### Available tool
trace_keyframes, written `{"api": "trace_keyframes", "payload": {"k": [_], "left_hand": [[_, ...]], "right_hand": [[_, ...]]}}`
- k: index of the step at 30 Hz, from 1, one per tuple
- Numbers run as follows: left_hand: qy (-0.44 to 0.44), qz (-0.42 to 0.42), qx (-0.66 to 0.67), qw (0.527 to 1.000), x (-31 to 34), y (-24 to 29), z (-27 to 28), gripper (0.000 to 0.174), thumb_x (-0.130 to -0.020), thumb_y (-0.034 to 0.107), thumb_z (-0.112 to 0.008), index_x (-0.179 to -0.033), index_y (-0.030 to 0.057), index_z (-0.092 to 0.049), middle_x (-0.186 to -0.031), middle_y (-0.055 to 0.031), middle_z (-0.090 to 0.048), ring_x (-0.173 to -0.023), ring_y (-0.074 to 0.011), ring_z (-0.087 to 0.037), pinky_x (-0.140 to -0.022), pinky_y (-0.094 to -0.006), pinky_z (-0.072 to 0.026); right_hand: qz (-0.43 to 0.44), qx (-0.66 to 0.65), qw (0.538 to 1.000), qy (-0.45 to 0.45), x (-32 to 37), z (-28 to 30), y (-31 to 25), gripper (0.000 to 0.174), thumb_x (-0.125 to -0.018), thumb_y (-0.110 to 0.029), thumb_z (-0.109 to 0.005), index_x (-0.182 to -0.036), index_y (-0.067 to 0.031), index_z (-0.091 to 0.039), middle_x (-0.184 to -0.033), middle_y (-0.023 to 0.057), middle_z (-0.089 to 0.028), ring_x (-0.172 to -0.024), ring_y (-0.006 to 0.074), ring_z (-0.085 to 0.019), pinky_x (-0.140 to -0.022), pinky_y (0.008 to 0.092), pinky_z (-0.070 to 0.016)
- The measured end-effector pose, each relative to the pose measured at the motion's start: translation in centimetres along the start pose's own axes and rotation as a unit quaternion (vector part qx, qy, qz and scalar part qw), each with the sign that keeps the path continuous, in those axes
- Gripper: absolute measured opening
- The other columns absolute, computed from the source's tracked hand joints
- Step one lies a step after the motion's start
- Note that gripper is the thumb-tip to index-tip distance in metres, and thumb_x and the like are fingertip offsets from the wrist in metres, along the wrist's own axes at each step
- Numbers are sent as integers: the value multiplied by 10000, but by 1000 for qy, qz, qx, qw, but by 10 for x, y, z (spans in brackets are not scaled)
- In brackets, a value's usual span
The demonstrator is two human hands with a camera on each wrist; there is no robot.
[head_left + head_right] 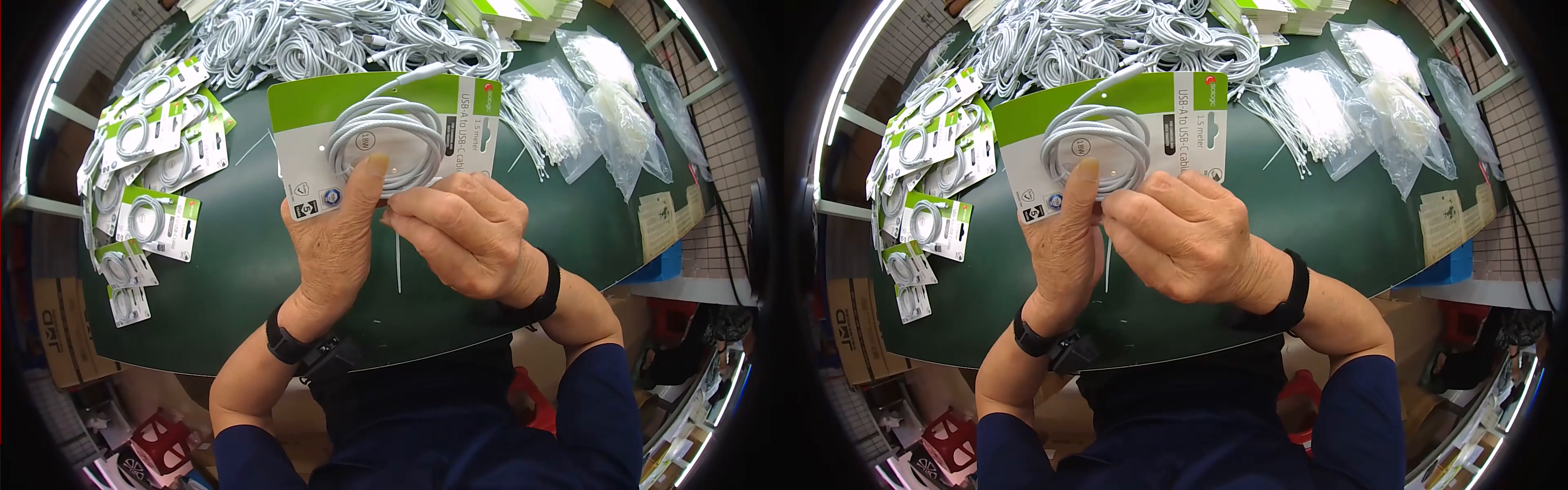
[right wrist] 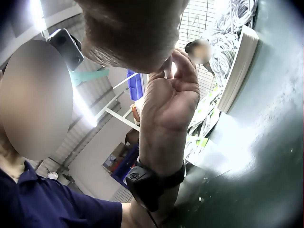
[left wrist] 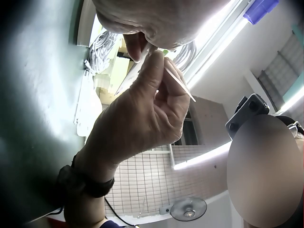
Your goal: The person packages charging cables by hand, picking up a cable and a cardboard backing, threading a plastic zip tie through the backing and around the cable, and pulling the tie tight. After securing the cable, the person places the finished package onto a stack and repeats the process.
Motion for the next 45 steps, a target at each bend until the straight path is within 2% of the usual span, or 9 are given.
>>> {"api": "trace_keyframes", "payload": {"k": [6, 10, 13, 18, 21, 26, 29, 34, 45], "left_hand": [[3, 28, 37, 999, -3, -1, -2, 314, -969, 87, -762, -1238, -25, -645, -1097, -91, -720, -881, -146, -721, -705, -290, -641], [-41, 31, -4, 999, -1, -1, -3, 399, -1032, 114, -688, -1379, 5, -525, -1242, -136, -661, -1046, -213, -712, -862, -360, -644], [0, 23, 33, 999, -2, 2, -5, 333, -978, 96, -753, -1260, -37, -638, -1133, -123, -720, -898, -169, -733, -705, -312, -664], [-11, 14, 37, 999, -3, 1, -5, 338, -979, 102, -753, -1267, -33, -639, -1140, -118, -720, -903, -163, -731, -710, -308, -662], [-38, 36, 3, 999, -3, -1, -3, 397, -1027, 115, -696, -1375, 10, -535, -1260, -129, -655, -1084, -208, -699, -931, -365, -620], [-30, 36, -35, 998, -3, -6, 3, 396, -1023, 105, -696, -1374, 10, -540, -1261, -121, -657, -1085, -199, -695, -939, -359, -612], [4, 9, -30, 999, -3, -6, 2, 328, -983, 105, -748, -1264, -28, -643, -1111, -105, -723, -885, -149, -727, -687, -302, -660], [-18, 44, 18, 999, 6, -11, -9, 305, -984, 102, -746, -1244, -30, -657, -1092, -102, -730, -863, -144, -728, -641, -288, -655], [-22, 55, -2, 998, 1, -15, -6, 255, -988, 113, -745, -1196, -28, -698, -1056, -107, -742, -847, -147, -740, -605, -275, -649]], "right_hand": [[21, -64, 997, 22, 4, -1, -5, 293, -681, 19, -775, -972, 38, -753, -1028, 132, -710, -766, 227, -700, -640, 325, -585], [6, -111, 993, 26, 4, -3, -1, 274, -711, 58, -758, -984, 54, -748, -1043, 151, -692, -760, 244, -704, -691, 358, -626], [3, -127, 992, 24, 6, -5, 0, 267, -719, 82, -756, -985, 56, -744, -1051, 154, -684, -760, 252, -703, -696, 361, -629], [-9, -165, 986, 17, 3, -6, 1, 271, -717, 108, -772, -980, 51, -743, -1053, 155, -679, -763, 252, -702, -693, 352, -627], [-10, -164, 986, 19, 6, -9, 4, 281, -724, 115, -776, -992, 40, -736, -1068, 157, -682, -770, 250, -703, -690, 343, -624], [-41, -170, 984, 23, 5, -9, 8, 251, -779, 110, -790, -997, 12, -710, -1003, 144, -708, -741, 241, -702, -667, 327, -607], [-89, -196, 976, 45, 8, -7, 18, 234, -807, 88, -806, -993, -4, -699, -938, 133, -719, -709, 236, -698, -643, 317, -591], [-224, -216, 947, 82, 7, -3, 35, 200, -846, 59, -816, -983, -21, -694, -838, 115, -724, -649, 231, -685, -594, 306, -556], [-51, -15, 998, 32, -5, -2, 34, 306, -759, 89, -812, -1036, -12, -731, -920, 96, -727, -739, 242, -636, -616, 339, -515]]}}
Point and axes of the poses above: each hand's wrist, its own x-axis away from the middle knuckle, its own z-axis out of the back of the hand, y = z × x, the point moved 6 cm from there along -x, towards the middle knuckle
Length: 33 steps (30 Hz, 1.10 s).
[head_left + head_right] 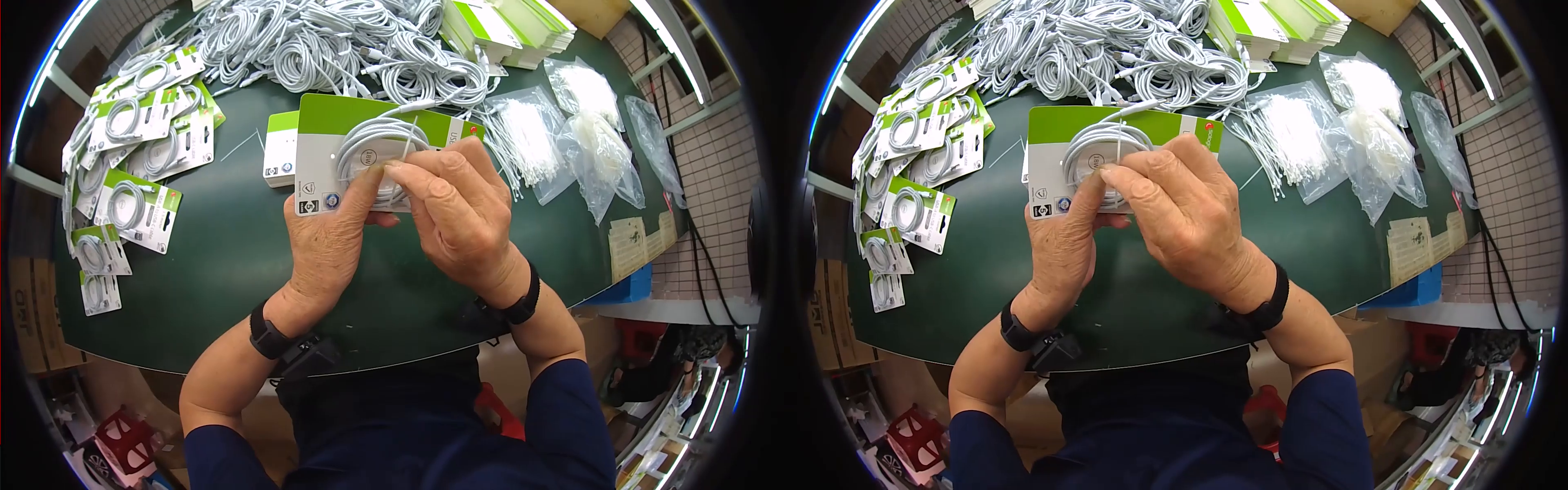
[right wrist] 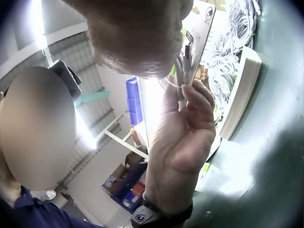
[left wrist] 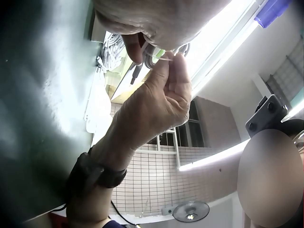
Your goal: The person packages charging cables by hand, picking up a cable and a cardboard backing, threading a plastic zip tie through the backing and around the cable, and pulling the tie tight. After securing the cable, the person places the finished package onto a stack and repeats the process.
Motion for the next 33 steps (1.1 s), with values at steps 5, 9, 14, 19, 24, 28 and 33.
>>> {"api": "trace_keyframes", "payload": {"k": [5, 9, 14, 19, 24, 28, 33], "left_hand": [[-5, 18, -6, 1000, 2, -3, -1, 240, -989, 104, -739, -1181, -34, -702, -1038, -107, -747, -831, -152, -745, -609, -276, -649], [-12, 6, 1, 1000, 2, -4, 0, 237, -987, 109, -745, -1163, -44, -704, -1018, -108, -752, -826, -156, -749, -609, -275, -643], [6, 2, 19, 1000, 4, 5, -1, 249, -977, 112, -759, -1160, -47, -700, -1000, -105, -754, -815, -147, -742, -605, -273, -629], [18, -10, 28, 999, 3, 9, 0, 257, -969, 107, -769, -1161, -48, -696, -992, -100, -751, -777, -133, -725, -601, -270, -614], [16, -14, 39, 999, 3, 12, 1, 262, -967, 102, -773, -1163, -51, -693, -992, -97, -749, -756, -125, -713, -596, -268, -607], [16, -11, 31, 999, 2, 10, 2, 263, -966, 100, -772, -1164, -53, -691, -993, -98, -749, -760, -128, -718, -594, -267, -608], [21, -16, 36, 999, 2, 11, 1, 260, -964, 95, -772, -1162, -53, -692, -992, -98, -749, -761, -131, -721, -593, -266, -609]], "right_hand": [[16, 12, 999, -36, 2, 2, -2, 422, -678, 83, -823, -1078, -37, -762, -966, 81, -714, -776, 233, -619, -626, 331, -516], [27, -8, 998, -52, 0, 9, -7, 473, -649, 62, -839, -1098, -74, -786, -1023, 61, -703, -793, 216, -620, -641, 317, -528], [52, -31, 997, -56, 4, 13, -13, 479, -655, 47, -854, -1105, -110, -800, -1081, 47, -698, -816, 208, -632, -658, 308, -541], [100, -32, 994, -42, 4, 18, -20, 458, -651, -24, -811, -1107, -46, -769, -1040, 71, -714, -821, 210, -663, -656, 307, -523], [86, -25, 995, -47, 4, 19, -21, 444, -657, -22, -810, -1098, -58, -772, -1045, 63, -723, -819, 207, -666, -657, 311, -520], [74, -28, 996, -44, 6, 18, -19, 427, -674, -15, -811, -1095, -69, -770, -1032, 54, -727, -811, 205, -664, -657, 312, -518], [27, -37, 998, -45, 5, 15, -18, 418, -729, 54, -867, -1091, -130, -772, -1000, 46, -729, -782, 210, -652, -637, 304, -530]]}}
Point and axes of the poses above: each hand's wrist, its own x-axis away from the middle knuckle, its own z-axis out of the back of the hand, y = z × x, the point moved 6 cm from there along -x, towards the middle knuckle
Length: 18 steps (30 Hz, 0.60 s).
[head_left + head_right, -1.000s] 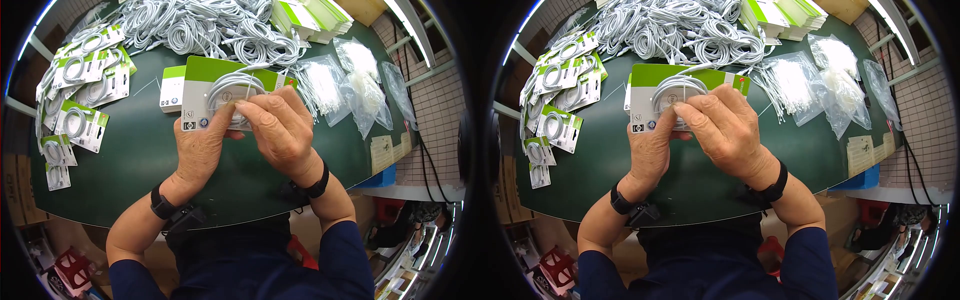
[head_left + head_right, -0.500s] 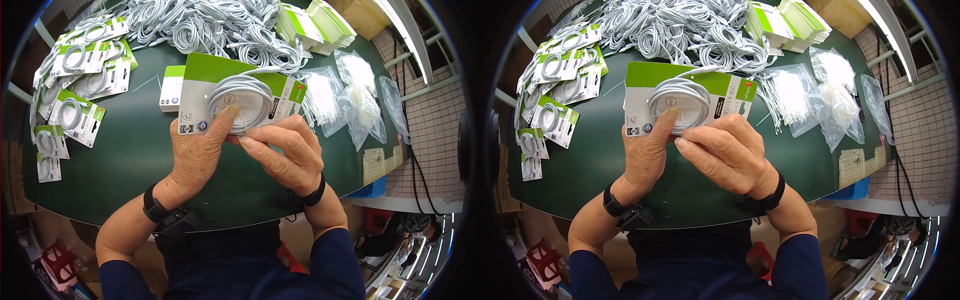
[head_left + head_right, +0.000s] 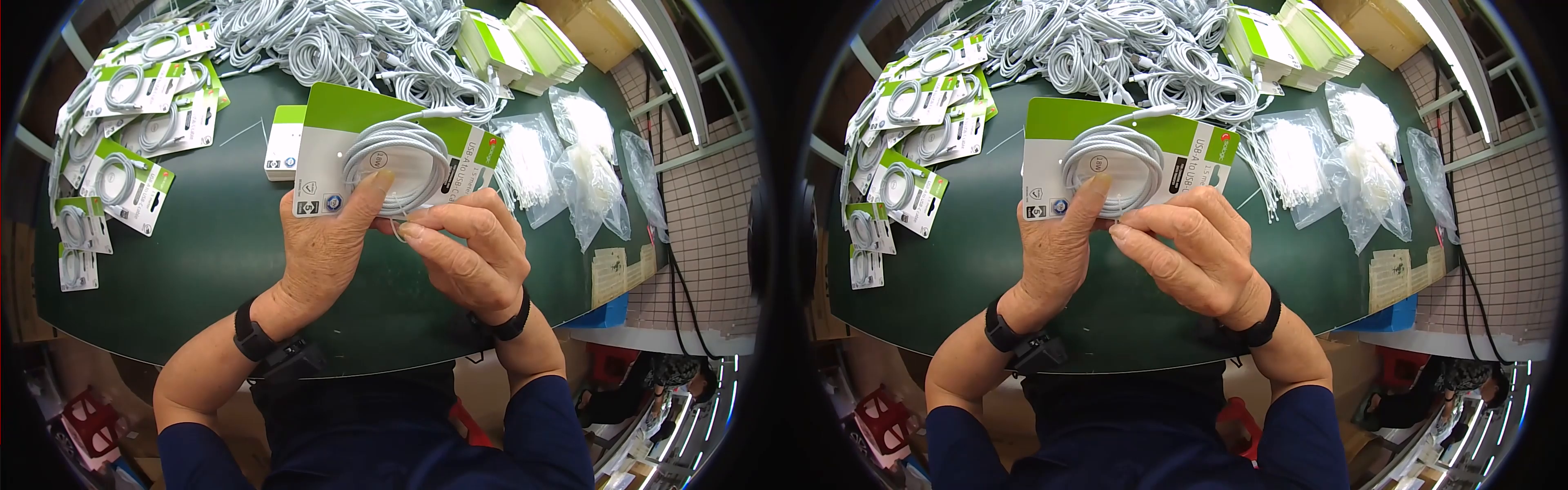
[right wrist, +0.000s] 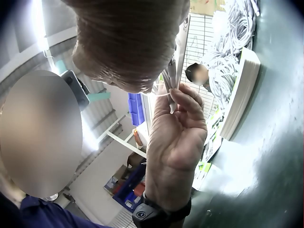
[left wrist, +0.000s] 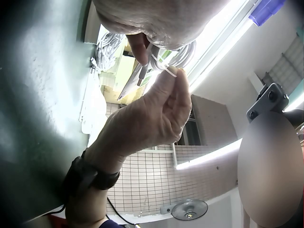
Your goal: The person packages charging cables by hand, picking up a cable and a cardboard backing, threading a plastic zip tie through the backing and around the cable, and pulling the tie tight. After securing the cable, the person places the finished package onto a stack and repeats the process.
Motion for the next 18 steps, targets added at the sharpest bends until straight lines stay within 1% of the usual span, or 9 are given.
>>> {"api": "trace_keyframes", "payload": {"k": [18], "left_hand": [[2, 1, -2, 1000, -1, -2, 1, 262, -959, 88, -777, -1166, -45, -689, -1000, -87, -746, -764, -129, -716, -592, -270, -599]], "right_hand": [[-1, -17, 1000, 0, 2, -5, 4, 413, -737, 70, -852, -1095, -117, -767, -960, 48, -738, -757, 206, -649, -628, 299, -533]]}}
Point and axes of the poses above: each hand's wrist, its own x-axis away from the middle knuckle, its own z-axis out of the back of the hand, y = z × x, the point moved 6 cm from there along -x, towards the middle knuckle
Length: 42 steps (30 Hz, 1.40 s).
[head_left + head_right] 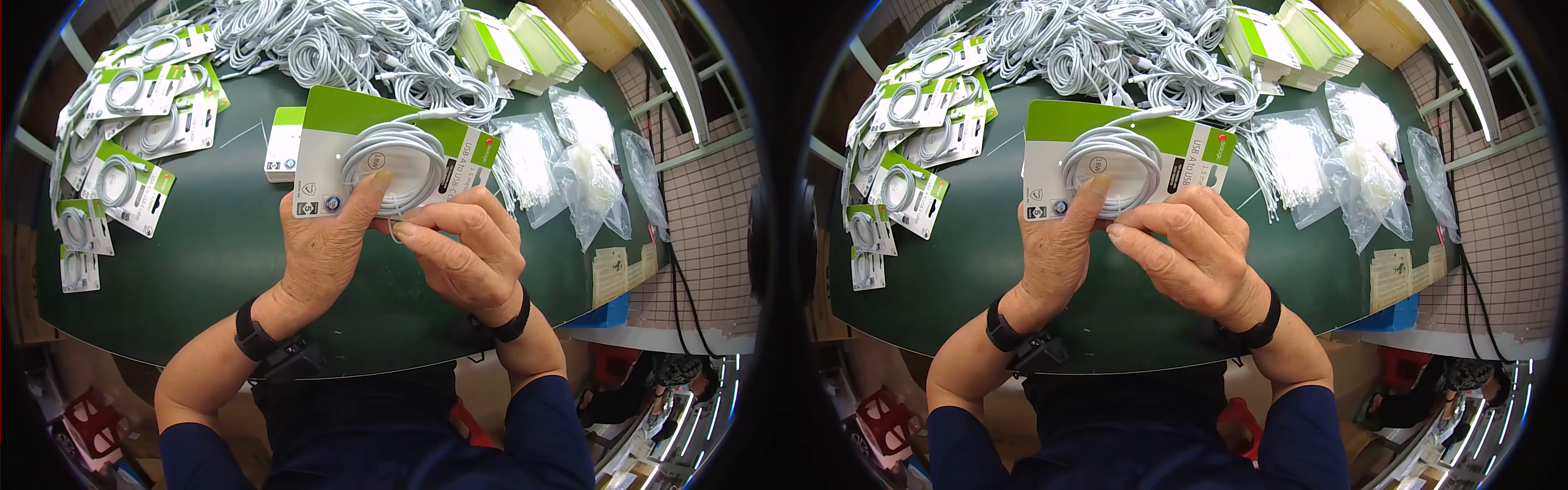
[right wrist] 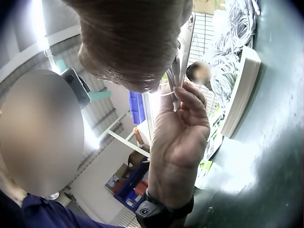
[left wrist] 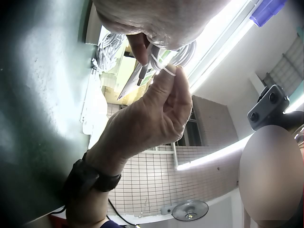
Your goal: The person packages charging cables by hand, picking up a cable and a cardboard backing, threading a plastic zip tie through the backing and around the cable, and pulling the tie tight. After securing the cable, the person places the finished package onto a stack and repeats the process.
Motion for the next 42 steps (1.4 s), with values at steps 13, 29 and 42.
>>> {"api": "trace_keyframes", "payload": {"k": [13, 29, 42], "left_hand": [[-11, 23, 3, 1000, 1, 0, -2, 266, -961, 87, -773, -1172, -49, -685, -1013, -94, -748, -776, -137, -724, -592, -272, -605], [-35, -43, -131, 990, 3, -2, 1, 190, -980, 99, -742, -1119, -30, -737, -928, -60, -759, -756, -116, -721, -621, -266, -601], [-40, -12, -93, 995, 4, -3, -1, 188, -974, 93, -726, -1126, -19, -715, -958, -71, -750, -759, -136, -718, -624, -284, -607]], "right_hand": [[-26, -23, 999, 21, -3, 0, 9, 322, -769, 93, -819, -1036, -72, -748, -921, 82, -733, -735, 213, -650, -610, 302, -523], [-92, 1, 993, -74, -4, -8, 8, 231, -789, 20, -795, -996, -60, -731, -919, 75, -747, -695, 246, -737, -594, 343, -589], [-91, 4, 992, -82, -7, -4, 11, 207, -805, -11, -795, -991, -73, -731, -900, 58, -717, -692, 238, -711, -582, 348, -570]]}}
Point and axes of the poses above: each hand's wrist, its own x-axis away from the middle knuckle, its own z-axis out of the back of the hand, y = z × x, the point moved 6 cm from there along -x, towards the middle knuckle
